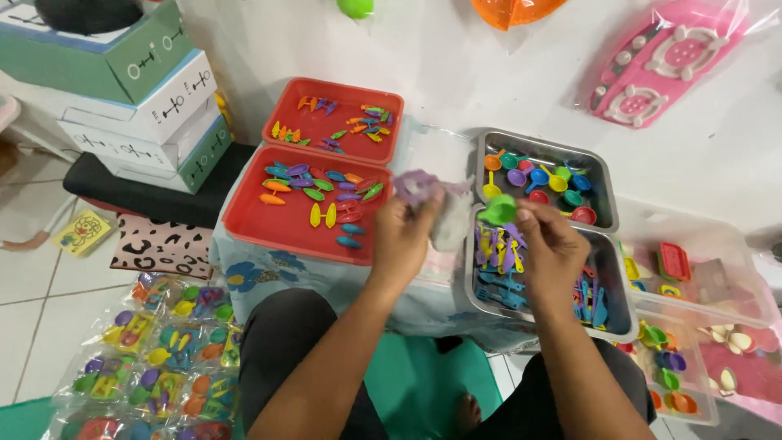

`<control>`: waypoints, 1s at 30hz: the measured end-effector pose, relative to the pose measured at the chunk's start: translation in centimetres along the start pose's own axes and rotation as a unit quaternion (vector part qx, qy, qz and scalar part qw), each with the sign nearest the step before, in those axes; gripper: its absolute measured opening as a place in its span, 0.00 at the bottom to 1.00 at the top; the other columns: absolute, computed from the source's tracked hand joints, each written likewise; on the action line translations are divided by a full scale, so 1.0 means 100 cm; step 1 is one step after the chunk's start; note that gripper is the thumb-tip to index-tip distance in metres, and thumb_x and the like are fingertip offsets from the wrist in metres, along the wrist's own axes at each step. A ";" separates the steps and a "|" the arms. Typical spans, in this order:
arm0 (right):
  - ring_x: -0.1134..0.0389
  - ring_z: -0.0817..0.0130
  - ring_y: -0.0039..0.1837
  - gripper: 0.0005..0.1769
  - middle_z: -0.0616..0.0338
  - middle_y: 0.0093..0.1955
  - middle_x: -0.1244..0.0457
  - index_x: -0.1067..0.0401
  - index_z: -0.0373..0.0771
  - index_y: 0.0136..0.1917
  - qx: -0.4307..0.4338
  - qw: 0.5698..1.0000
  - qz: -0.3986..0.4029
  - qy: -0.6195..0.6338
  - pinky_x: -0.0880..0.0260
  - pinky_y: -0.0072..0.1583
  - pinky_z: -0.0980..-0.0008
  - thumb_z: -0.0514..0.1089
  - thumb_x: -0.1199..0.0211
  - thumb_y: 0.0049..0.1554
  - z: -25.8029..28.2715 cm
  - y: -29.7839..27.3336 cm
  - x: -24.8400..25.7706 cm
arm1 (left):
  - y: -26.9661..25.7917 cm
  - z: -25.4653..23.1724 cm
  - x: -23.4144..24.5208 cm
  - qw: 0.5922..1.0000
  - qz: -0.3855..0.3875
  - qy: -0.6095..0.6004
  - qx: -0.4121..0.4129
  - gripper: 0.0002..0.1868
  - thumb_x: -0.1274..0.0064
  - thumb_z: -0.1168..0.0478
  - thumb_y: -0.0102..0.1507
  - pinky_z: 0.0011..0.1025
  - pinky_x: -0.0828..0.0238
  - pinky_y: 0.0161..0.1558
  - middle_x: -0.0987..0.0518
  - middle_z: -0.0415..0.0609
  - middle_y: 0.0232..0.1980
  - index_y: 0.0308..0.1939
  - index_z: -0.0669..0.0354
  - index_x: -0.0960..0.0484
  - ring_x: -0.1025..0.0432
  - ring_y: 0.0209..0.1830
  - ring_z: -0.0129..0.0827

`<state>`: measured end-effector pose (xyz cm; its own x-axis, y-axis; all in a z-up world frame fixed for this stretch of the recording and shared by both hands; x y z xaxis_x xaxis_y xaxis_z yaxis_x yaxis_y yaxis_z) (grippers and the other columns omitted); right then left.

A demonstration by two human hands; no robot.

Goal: Cleaning and sorting various plastic toy pieces using a cloth.

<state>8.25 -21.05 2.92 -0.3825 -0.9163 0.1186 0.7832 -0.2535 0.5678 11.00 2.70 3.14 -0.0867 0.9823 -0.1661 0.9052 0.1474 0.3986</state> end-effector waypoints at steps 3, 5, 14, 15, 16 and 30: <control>0.32 0.67 0.51 0.08 0.50 0.48 0.32 0.22 0.32 0.58 -0.012 0.999 0.012 -0.051 0.32 0.55 0.65 0.32 0.36 0.66 -0.018 0.028 -0.002 | 0.011 0.035 0.024 0.973 -0.066 -0.185 0.123 0.08 0.49 0.57 0.67 0.26 0.29 0.44 0.23 0.36 0.37 0.36 0.54 0.20 0.29 0.38 0.23; 0.28 0.63 0.48 0.07 0.49 0.43 0.29 0.18 0.38 0.52 -0.052 0.989 0.107 -0.090 0.29 0.52 0.61 0.35 0.29 0.59 -0.037 0.047 -0.030 | 0.007 0.059 0.027 0.898 -0.120 -0.339 0.252 0.16 0.53 0.46 0.68 0.39 0.35 0.60 0.21 0.44 0.51 0.54 0.48 0.21 0.29 0.54 0.36; 0.26 0.42 0.51 0.10 0.47 0.41 0.27 0.16 0.42 0.48 -0.116 0.885 0.278 -0.355 0.30 0.54 0.50 0.46 0.32 0.57 -0.115 0.083 -0.111 | 0.010 0.027 0.046 0.835 -0.211 -0.405 0.307 0.37 0.50 0.40 0.64 0.47 0.42 0.73 0.33 0.51 0.73 0.72 0.53 0.34 0.38 0.74 0.40; 0.26 0.42 0.51 0.10 0.47 0.41 0.27 0.16 0.42 0.48 -0.114 0.883 0.283 -0.357 0.30 0.54 0.50 0.46 0.32 0.57 -0.116 0.086 -0.112 | 0.010 0.036 0.048 0.833 -0.215 -0.407 0.306 0.37 0.50 0.40 0.64 0.47 0.42 0.73 0.33 0.51 0.73 0.72 0.53 0.34 0.38 0.74 0.40; 0.27 0.43 0.53 0.11 0.50 0.43 0.27 0.16 0.45 0.50 -0.123 0.876 0.287 -0.367 0.30 0.56 0.49 0.49 0.33 0.57 -0.119 0.088 -0.112 | 0.011 0.045 0.049 0.833 -0.210 -0.410 0.307 0.35 0.50 0.39 0.64 0.48 0.39 0.72 0.31 0.48 0.71 0.71 0.50 0.31 0.36 0.73 0.39; 0.30 0.46 0.64 0.32 0.56 0.57 0.28 0.32 0.48 0.59 -0.009 0.776 0.509 -0.373 0.34 0.68 0.45 0.44 0.28 0.41 -0.087 0.068 -0.157 | 0.008 0.043 0.048 0.814 -0.227 -0.420 0.331 0.30 0.53 0.43 0.66 0.49 0.38 0.72 0.31 0.45 0.73 0.69 0.48 0.28 0.36 0.74 0.38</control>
<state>23.85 -11.06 -2.14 0.2673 -0.2123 0.9399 0.8694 0.4738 -0.1402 13.14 7.02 -1.23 -0.4119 0.3767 -0.8297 0.9090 0.1063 -0.4029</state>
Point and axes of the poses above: each hand's wrist, its own y-axis towards the middle knuckle, its own x-axis out of the back of the hand, z = x × y, the point moved 10 cm from there along y, towards the middle knuckle
